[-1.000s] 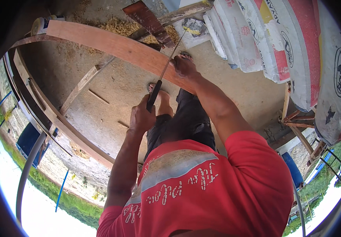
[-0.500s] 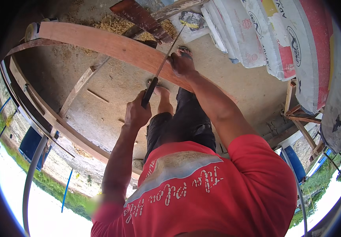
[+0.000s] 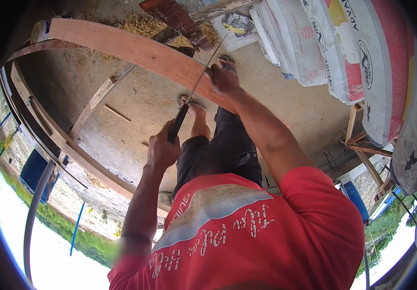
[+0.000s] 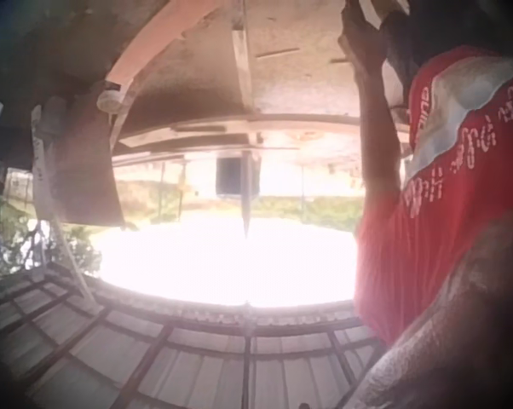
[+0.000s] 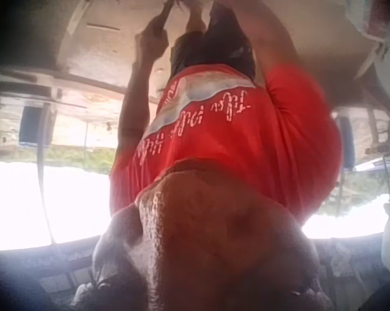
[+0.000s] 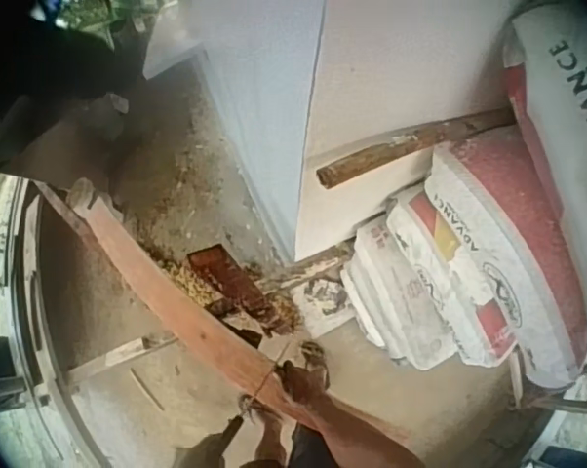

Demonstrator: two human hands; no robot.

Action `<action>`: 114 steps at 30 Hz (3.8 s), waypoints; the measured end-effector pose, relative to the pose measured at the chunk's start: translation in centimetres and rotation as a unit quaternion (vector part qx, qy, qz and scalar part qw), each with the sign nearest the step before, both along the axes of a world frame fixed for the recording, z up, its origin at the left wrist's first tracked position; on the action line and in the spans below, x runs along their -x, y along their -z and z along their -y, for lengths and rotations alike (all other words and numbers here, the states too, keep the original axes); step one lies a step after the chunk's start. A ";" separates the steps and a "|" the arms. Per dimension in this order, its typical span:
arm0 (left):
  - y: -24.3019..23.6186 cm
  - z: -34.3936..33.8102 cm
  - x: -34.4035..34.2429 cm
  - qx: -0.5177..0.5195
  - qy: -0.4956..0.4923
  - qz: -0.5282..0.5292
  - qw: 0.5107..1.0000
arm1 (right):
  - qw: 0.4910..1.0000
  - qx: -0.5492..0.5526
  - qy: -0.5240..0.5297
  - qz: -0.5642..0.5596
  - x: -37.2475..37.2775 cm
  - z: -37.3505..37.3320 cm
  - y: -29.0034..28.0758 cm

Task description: The person marks a wooden board using a square and pencil, cuts the board with a handsaw, and then nails wooden pieces together to form a shelf structure inside a room.

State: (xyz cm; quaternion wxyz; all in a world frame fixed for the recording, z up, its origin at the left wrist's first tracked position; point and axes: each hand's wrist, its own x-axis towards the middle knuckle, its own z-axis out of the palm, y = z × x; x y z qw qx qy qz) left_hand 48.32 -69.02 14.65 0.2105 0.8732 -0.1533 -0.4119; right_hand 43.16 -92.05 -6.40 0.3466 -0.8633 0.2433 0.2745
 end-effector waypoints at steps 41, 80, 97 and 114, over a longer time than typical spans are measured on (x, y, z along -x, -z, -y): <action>-7.0 -4.8 2.5 -0.071 -0.021 -0.060 0.995 | 0.990 0.114 -0.039 0.068 2.4 1.0 3.5; 6.7 1.2 -1.4 -0.011 -0.022 0.002 1.000 | 0.995 -0.047 0.004 -0.092 -1.6 -0.9 -1.2; 10.2 3.0 -0.6 -0.019 -0.004 0.060 0.998 | 0.996 -0.037 -0.016 -0.084 -2.1 -0.7 0.0; 6.0 4.0 -1.5 -0.053 -0.013 -0.042 0.998 | 0.992 -0.053 -0.009 -0.118 -1.1 0.4 0.2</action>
